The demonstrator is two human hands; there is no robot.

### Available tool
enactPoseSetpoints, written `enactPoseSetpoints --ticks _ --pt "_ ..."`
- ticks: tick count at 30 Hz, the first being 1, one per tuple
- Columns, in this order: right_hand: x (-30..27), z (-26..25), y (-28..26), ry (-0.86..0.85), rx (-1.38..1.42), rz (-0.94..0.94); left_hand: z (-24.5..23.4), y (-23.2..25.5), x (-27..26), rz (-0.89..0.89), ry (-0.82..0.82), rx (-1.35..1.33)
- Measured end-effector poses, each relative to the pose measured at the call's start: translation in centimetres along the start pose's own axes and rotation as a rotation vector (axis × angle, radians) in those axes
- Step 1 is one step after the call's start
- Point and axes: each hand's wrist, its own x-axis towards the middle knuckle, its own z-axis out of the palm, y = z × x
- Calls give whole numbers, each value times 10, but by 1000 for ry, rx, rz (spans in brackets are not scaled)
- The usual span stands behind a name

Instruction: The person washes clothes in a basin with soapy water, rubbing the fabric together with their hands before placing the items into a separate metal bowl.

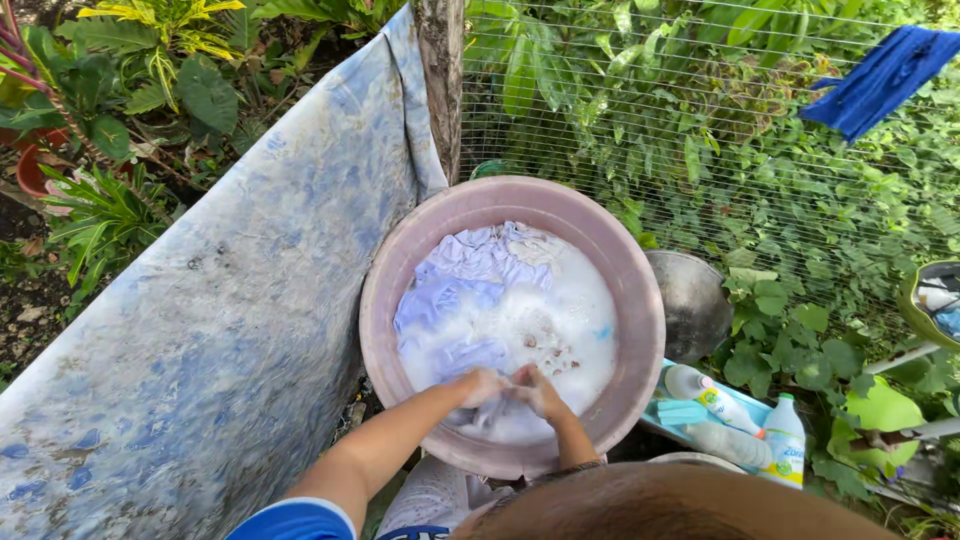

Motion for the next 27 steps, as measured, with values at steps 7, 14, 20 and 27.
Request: enactPoseSetpoints --ticks 7,14,20,27 --pt "-11 -47 -18 -41 -95 -196 -67 88 -71 306 164 -1062" --pt "-15 -44 -115 81 1451 -424 -92 68 -71 1 -271 -1891" --pt "10 17 -149 887 -162 -811 -28 24 57 514 -259 -2128" --pt "90 -36 -103 956 334 -294 -26 58 77 -182 669 -1455"
